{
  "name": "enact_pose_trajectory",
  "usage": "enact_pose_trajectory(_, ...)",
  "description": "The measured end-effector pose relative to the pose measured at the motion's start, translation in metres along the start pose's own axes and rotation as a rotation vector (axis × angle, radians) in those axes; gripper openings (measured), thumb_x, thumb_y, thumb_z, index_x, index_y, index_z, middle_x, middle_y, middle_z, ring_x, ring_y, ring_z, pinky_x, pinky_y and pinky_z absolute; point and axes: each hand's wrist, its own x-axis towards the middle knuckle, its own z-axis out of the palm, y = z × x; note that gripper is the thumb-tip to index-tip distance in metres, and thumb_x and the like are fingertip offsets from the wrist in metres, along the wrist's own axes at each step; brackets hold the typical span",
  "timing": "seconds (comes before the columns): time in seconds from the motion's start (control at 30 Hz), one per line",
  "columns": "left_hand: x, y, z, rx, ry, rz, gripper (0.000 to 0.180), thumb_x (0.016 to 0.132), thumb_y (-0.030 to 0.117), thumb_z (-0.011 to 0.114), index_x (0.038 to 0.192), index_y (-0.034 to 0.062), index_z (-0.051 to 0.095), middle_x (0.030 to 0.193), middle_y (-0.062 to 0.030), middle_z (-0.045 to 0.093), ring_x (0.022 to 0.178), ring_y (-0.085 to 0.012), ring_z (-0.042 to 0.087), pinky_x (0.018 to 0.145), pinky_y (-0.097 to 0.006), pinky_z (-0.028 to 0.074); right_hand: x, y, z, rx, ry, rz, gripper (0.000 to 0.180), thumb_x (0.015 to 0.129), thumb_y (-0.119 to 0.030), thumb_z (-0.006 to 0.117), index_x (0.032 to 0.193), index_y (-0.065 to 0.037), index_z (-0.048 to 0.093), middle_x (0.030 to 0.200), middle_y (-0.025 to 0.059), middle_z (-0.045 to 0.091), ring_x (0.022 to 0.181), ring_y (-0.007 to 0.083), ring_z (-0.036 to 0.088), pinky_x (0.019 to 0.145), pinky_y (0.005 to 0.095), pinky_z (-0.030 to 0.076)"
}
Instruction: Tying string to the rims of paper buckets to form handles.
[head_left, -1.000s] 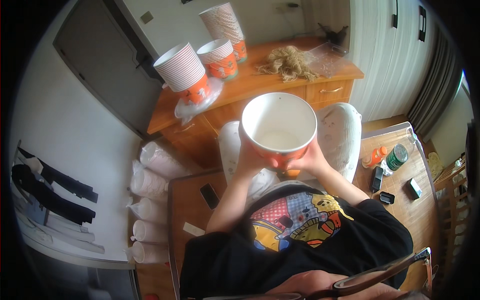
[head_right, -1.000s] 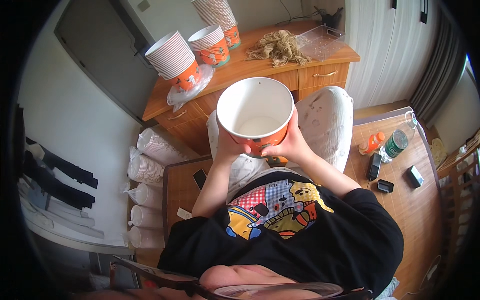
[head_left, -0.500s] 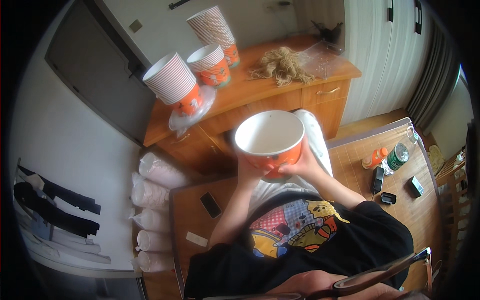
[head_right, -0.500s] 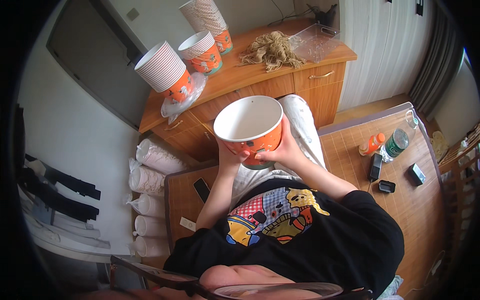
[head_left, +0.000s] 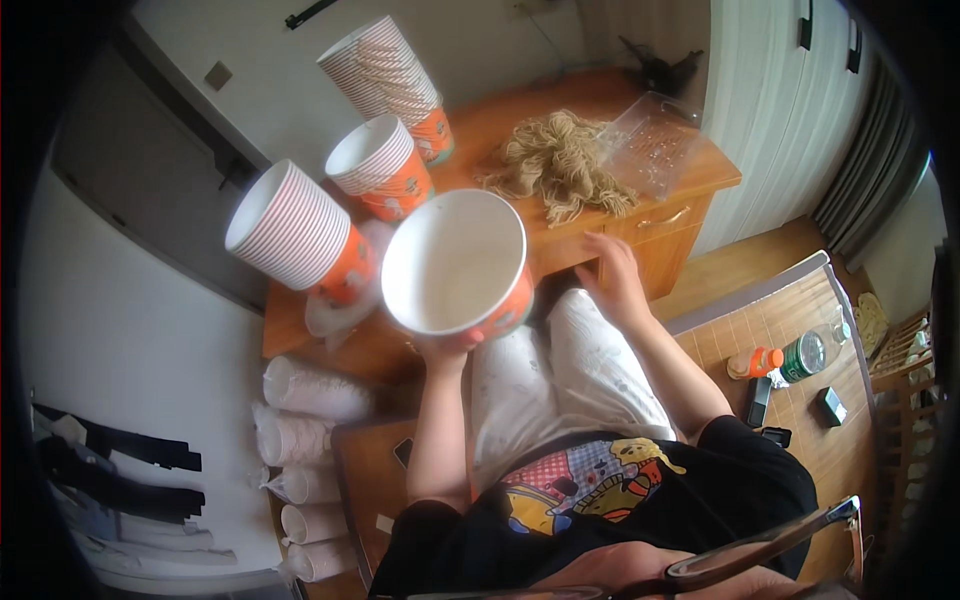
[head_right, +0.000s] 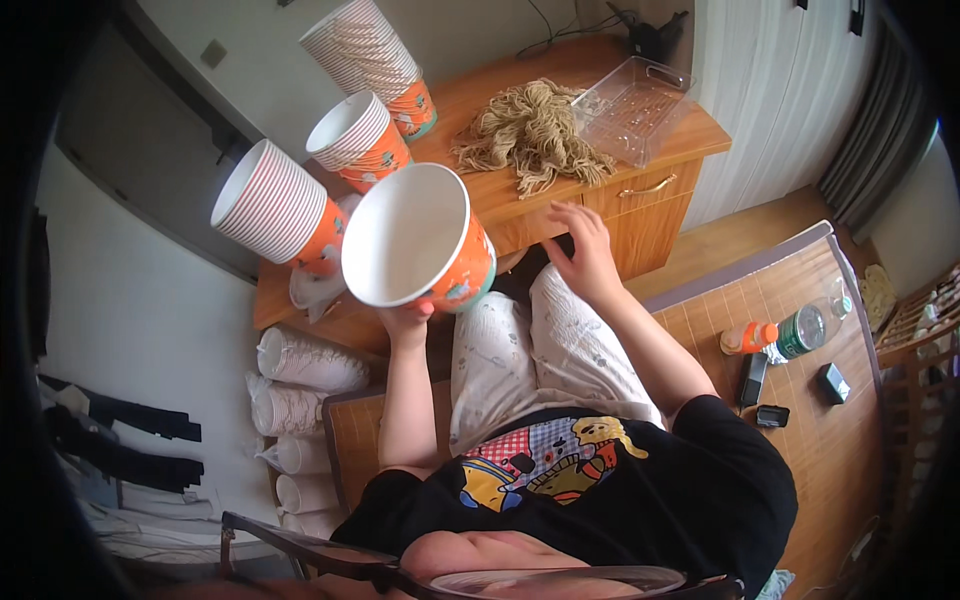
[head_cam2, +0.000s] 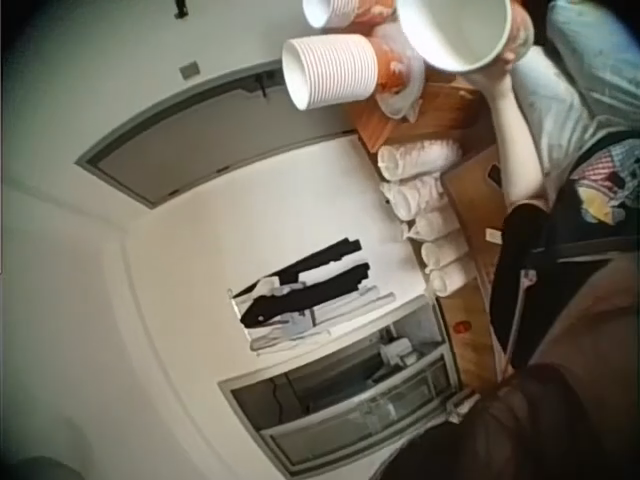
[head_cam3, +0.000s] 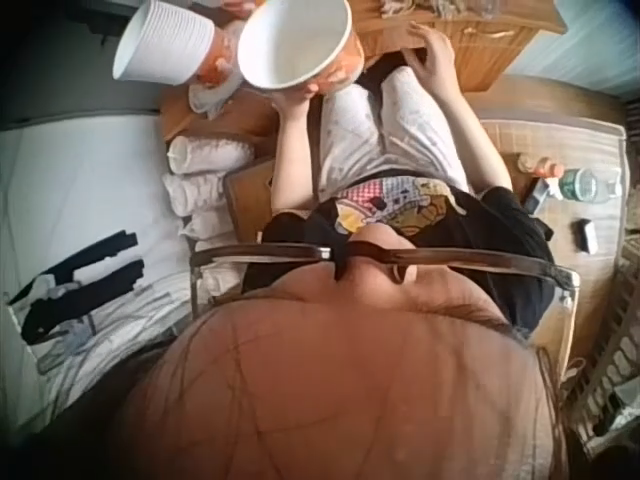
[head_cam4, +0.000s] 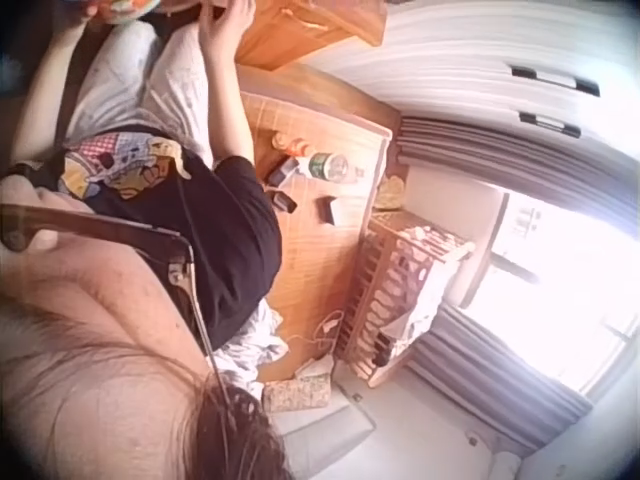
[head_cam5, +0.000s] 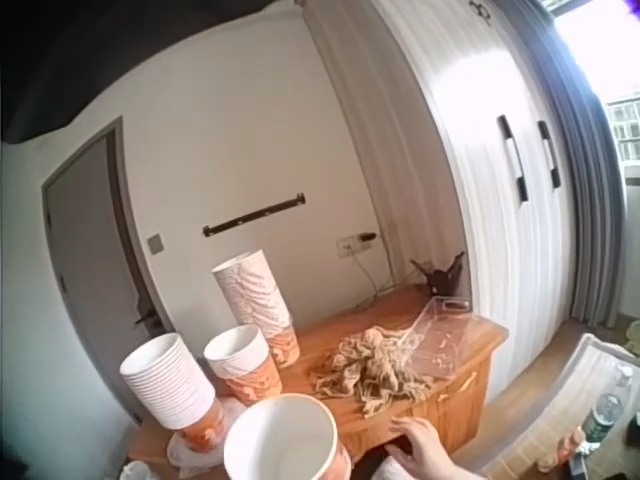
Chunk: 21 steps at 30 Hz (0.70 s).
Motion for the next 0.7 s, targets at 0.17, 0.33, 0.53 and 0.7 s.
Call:
enact_pose_trajectory(0.17, 0.048, -0.063, -0.004, 0.091, -0.029, 0.116, 0.120, 0.057, 0.065, 0.085, 0.142, -0.0026, 0.036, 0.139, -0.0132, 0.048, 0.127, -0.0258, 0.049, 0.105, -0.042, 0.041, 0.044, 0.030, 0.019, -0.163, 0.057, -0.064, 0.031, 0.083, -0.011, 0.069, 0.114, -0.011, 0.062, 0.114, 0.0081, 0.063, 0.120, 0.0297, 0.052, 0.103, 0.0462, 0.037)
enact_pose_trajectory(0.33, 0.068, -0.068, 0.024, 0.021, -0.078, 0.018, 0.118, 0.057, 0.065, 0.085, 0.141, -0.0028, 0.038, 0.138, -0.0126, 0.049, 0.125, -0.0252, 0.050, 0.104, -0.042, 0.042, 0.051, 0.044, 0.018, -0.289, 0.026, -0.107, 0.028, 0.082, -0.012, 0.071, 0.109, -0.013, 0.064, 0.111, 0.0070, 0.064, 0.117, 0.0258, 0.054, 0.103, 0.0477, 0.036)
enact_pose_trajectory(0.53, 0.068, -0.088, 0.015, 0.029, -0.031, 0.035, 0.116, 0.057, 0.063, 0.086, 0.140, -0.0029, 0.039, 0.137, -0.0114, 0.049, 0.124, -0.0244, 0.051, 0.104, -0.041, 0.042, 0.052, 0.057, 0.020, -0.248, 0.127, -0.177, 0.023, 0.078, -0.009, 0.075, 0.098, -0.015, 0.066, 0.095, 0.0017, 0.066, 0.100, 0.0212, 0.059, 0.097, 0.0427, 0.038)
enact_pose_trajectory(0.7, 0.069, -0.094, 0.009, 0.046, -0.063, 0.026, 0.114, 0.058, 0.061, 0.087, 0.139, -0.0027, 0.039, 0.137, -0.0112, 0.050, 0.124, -0.0239, 0.050, 0.104, -0.041, 0.041, 0.021, 0.061, 0.014, -0.059, 0.197, -0.073, 0.025, 0.073, 0.001, 0.076, 0.091, -0.011, 0.064, 0.089, 0.0006, 0.067, 0.081, 0.0227, 0.057, 0.081, 0.0349, 0.040)
